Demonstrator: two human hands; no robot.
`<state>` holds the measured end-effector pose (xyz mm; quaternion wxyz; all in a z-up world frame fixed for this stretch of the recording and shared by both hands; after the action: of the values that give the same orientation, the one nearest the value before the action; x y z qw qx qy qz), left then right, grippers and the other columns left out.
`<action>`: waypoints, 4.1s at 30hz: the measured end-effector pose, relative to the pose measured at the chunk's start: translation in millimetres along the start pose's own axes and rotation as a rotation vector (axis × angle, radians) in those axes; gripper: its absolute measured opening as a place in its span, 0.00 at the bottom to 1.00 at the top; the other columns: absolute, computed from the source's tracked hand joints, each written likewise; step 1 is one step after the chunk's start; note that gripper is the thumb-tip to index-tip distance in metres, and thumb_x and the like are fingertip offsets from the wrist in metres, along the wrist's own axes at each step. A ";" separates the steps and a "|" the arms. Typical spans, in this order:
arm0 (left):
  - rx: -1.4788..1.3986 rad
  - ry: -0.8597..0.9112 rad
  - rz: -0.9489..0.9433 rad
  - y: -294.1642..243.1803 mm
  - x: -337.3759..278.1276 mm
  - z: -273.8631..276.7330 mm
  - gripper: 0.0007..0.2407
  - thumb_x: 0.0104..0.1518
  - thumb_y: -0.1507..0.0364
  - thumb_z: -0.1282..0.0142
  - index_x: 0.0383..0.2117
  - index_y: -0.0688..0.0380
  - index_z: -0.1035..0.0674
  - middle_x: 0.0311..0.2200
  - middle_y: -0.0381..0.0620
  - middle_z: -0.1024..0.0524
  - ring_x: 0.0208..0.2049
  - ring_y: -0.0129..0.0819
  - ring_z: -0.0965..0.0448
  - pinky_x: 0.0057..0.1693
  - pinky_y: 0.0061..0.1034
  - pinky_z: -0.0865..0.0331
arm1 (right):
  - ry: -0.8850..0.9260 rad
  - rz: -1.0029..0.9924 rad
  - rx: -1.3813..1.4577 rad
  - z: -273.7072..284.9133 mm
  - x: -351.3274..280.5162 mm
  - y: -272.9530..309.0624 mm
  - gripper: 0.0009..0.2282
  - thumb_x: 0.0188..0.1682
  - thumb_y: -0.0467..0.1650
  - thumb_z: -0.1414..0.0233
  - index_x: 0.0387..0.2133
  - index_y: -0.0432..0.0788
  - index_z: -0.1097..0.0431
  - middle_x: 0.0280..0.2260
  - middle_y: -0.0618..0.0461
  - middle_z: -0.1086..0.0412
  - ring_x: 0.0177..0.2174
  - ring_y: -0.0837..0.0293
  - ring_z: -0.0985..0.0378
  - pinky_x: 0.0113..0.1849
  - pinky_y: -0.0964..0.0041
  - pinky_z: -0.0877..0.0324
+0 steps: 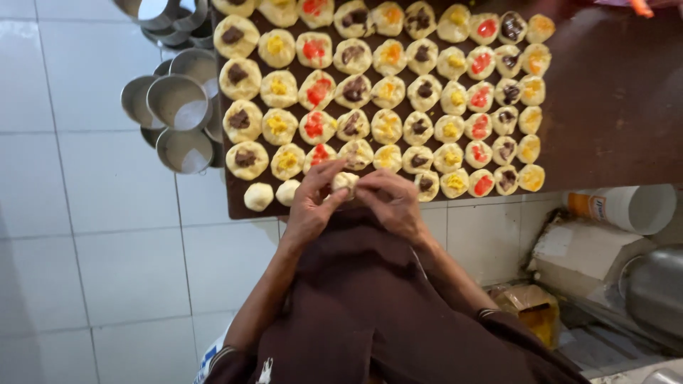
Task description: Filling and folding dough to prepare buns for baking.
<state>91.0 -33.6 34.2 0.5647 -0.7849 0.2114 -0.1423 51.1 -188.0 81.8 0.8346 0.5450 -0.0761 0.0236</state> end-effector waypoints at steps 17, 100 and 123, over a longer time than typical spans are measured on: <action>0.387 0.122 -0.004 -12.7 13.1 -34.1 0.15 0.67 0.73 0.52 0.59 0.59 0.25 0.58 0.52 0.26 0.61 0.41 0.28 0.66 0.30 0.36 | 0.081 -0.079 0.099 9.4 -3.4 2.4 0.12 0.45 0.21 0.39 0.43 0.39 0.24 0.37 0.51 0.24 0.34 0.66 0.22 0.36 0.71 0.26; -0.091 0.005 -0.177 -48.0 8.4 12.8 0.24 0.47 0.88 0.60 0.52 0.69 0.22 0.54 0.52 0.29 0.58 0.38 0.29 0.65 0.30 0.35 | 0.007 -0.052 -0.027 -13.8 26.6 -0.9 0.09 0.50 0.27 0.37 0.43 0.40 0.21 0.37 0.57 0.22 0.31 0.66 0.19 0.31 0.75 0.24; 0.649 -0.120 -0.195 -73.1 4.3 -8.5 0.16 0.67 0.70 0.50 0.59 0.64 0.25 0.59 0.64 0.30 0.59 0.52 0.28 0.61 0.37 0.31 | 0.081 -0.131 0.207 -28.0 21.7 1.8 0.11 0.52 0.21 0.43 0.47 0.37 0.23 0.43 0.44 0.22 0.40 0.54 0.18 0.42 0.64 0.20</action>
<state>103.3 -22.9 106.0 0.7802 -0.5878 0.0452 -0.2090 75.2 -162.6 75.7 0.7759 0.6308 -0.0038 -0.0011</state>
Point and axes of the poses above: each hand's wrist, its own x-axis towards the middle knuckle, its own z-axis out of the back of the hand, y = z × x, the point moved 9 cm from there along x, towards the middle knuckle
